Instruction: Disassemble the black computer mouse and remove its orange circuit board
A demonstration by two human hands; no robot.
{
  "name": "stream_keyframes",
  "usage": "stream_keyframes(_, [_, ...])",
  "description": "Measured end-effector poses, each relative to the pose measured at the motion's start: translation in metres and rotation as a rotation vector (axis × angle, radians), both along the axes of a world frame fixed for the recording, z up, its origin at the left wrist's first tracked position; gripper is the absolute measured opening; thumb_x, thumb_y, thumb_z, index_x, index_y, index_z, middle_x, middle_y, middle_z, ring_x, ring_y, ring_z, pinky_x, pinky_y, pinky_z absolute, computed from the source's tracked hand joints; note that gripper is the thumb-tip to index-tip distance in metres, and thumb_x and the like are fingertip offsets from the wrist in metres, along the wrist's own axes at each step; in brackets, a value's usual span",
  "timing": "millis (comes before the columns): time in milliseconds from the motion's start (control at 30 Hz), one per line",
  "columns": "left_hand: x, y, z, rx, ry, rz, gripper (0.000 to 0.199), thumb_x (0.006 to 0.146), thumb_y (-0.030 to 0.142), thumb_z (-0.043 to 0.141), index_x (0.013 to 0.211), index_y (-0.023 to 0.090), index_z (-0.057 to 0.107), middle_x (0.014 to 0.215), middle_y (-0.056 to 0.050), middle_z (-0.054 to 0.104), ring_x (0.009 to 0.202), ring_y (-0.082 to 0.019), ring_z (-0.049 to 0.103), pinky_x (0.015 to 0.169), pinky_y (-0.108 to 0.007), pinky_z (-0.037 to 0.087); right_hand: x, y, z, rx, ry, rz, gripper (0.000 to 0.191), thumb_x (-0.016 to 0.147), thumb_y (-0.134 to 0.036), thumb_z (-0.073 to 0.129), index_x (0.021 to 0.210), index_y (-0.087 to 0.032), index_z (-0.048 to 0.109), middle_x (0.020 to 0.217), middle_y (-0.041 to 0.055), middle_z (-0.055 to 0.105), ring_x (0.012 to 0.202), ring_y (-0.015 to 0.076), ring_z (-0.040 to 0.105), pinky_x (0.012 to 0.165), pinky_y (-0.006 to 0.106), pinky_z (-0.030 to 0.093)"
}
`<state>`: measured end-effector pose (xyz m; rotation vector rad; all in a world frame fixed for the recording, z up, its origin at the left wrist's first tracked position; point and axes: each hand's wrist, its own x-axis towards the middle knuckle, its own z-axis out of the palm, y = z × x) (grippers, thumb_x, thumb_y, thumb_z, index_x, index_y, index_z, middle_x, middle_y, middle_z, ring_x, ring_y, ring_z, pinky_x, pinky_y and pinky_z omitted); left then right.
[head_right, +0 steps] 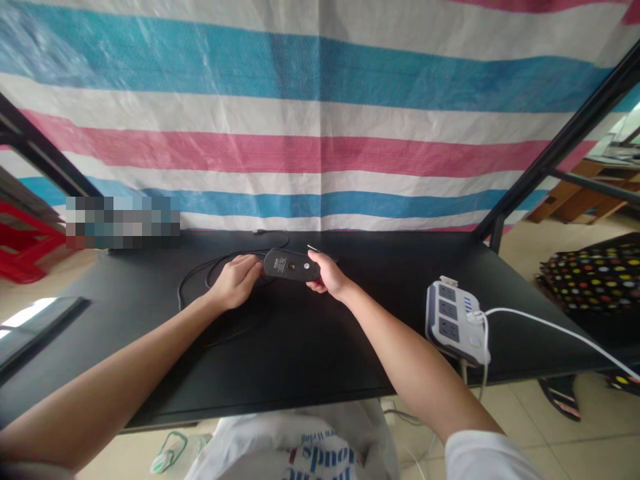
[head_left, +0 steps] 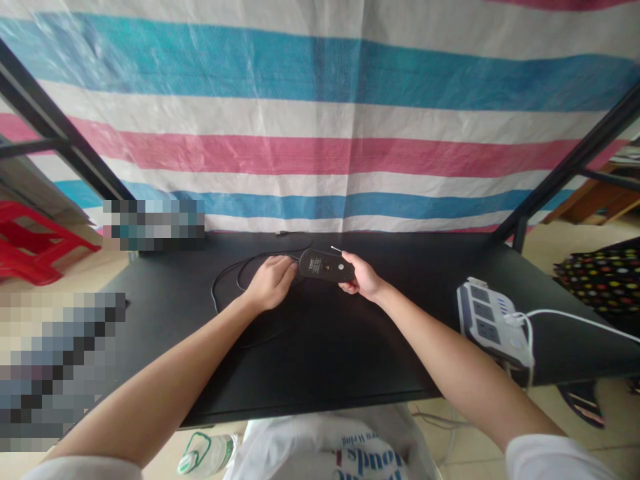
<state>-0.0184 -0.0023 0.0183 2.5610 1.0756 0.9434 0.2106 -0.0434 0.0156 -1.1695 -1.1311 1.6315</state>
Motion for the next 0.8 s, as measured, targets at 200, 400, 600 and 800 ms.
stream_keyframes(200, [-0.005,0.003,-0.004,-0.131,-0.176,0.001,0.045,0.09,0.046,0.031,0.088,0.018,0.065,0.087,-0.009,0.07,0.086,-0.025,0.064,0.083,-0.038,0.049,-0.003,-0.001,-0.002,0.148,-0.032,-0.011,0.057,0.082,-0.072,0.052,0.059,-0.021,0.041,0.039,-0.0064,0.036,0.033,0.0041,0.027,0.034,0.017,0.013])
stream_keyframes(400, [0.001,-0.006,-0.004,-0.265,-0.115,-0.115,0.061,0.078,0.062,0.055,0.116,0.016,0.065,0.106,-0.011,0.073,0.096,-0.029,0.068,0.087,-0.037,0.051,-0.009,-0.006,-0.001,0.281,-0.157,-0.025,0.061,0.072,-0.08,0.057,0.064,-0.02,0.048,0.047,-0.006,0.044,0.038,0.006,0.038,0.035,0.018,0.024])
stream_keyframes(600, [0.007,-0.013,0.002,-0.39,-0.141,0.002,0.066,0.069,0.063,0.068,0.116,0.017,0.066,0.097,-0.009,0.075,0.085,-0.027,0.069,0.08,-0.037,0.054,0.001,-0.007,0.003,0.511,-0.413,-0.132,0.063,0.079,-0.081,0.045,0.068,-0.02,0.054,0.058,-0.0031,0.049,0.052,0.0103,0.047,0.049,0.022,0.034])
stream_keyframes(800, [0.003,0.0,-0.002,-0.502,-0.341,0.078,0.067,0.064,0.063,0.073,0.111,0.016,0.068,0.099,-0.008,0.075,0.09,-0.028,0.069,0.083,-0.04,0.053,0.035,0.006,0.003,0.684,-1.064,-0.499,0.027,0.088,-0.041,0.053,0.073,-0.021,0.063,0.059,-0.0013,0.055,0.06,0.0149,0.054,0.062,0.027,0.037])
